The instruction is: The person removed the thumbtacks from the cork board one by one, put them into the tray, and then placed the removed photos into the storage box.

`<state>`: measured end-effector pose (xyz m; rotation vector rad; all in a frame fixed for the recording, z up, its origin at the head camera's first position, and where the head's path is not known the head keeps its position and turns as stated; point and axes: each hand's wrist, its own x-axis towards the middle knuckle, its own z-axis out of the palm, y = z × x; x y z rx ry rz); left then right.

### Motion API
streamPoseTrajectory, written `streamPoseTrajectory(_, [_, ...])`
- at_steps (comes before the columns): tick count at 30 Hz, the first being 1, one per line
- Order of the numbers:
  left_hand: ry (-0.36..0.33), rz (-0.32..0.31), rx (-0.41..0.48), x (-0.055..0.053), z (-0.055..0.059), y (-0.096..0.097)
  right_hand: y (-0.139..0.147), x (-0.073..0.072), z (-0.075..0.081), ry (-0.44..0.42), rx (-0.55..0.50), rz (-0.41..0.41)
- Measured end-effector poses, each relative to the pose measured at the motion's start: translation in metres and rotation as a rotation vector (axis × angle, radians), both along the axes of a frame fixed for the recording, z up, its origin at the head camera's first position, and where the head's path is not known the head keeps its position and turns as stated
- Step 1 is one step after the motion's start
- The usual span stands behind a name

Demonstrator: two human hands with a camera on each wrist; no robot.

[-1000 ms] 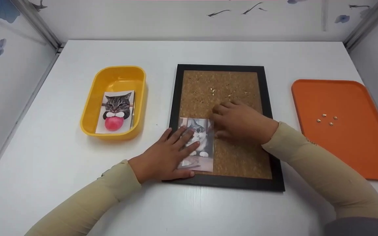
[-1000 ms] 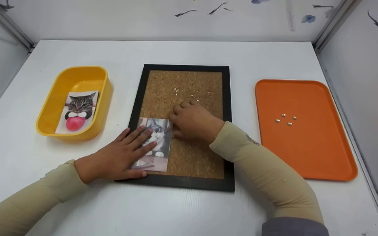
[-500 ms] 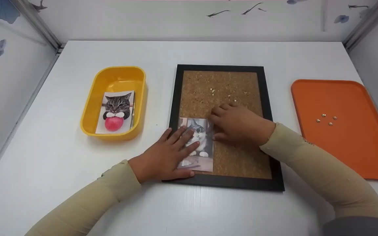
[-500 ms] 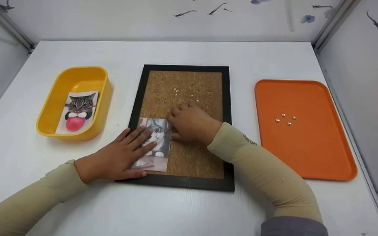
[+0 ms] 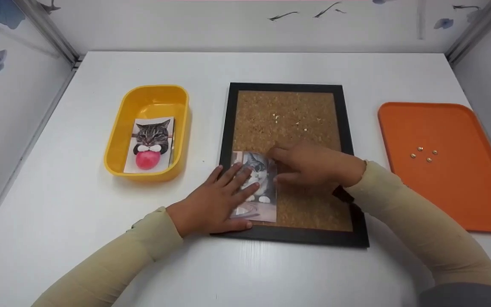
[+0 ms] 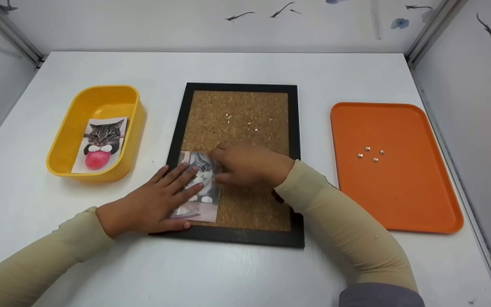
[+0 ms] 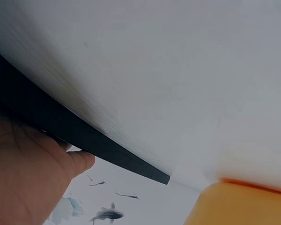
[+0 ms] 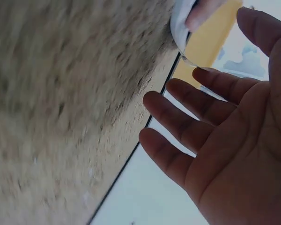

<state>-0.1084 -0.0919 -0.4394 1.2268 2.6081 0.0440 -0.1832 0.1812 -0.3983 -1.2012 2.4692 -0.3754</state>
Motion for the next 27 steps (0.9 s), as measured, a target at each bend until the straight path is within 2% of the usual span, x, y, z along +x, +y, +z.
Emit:
streamPoseTrajectory(7, [-0.01, 0.003, -0.004, -0.001, 0.0, 0.0, 0.0, 0.007, -0.001, -0.344, -0.16, -0.093])
streamPoseTrajectory(15, [0.006, -0.007, -0.012, -0.001, -0.001, 0.0, 0.0, 0.012, -0.008, -0.568, -0.311, -0.255])
streamPoseTrajectory(20, [0.012, -0.003, -0.014, -0.002, -0.002, 0.0, -0.006, 0.014, -0.015, -0.772, -0.492, -0.405])
streamPoseTrajectory(23, [0.005, 0.003, -0.016, -0.002, -0.003, 0.0, -0.008, 0.017, -0.018, -0.909, -0.566, -0.528])
streamPoseTrajectory(27, [-0.005, 0.011, -0.014, -0.001, -0.003, 0.0, -0.011, 0.02, -0.021, -1.033, -0.635, -0.622])
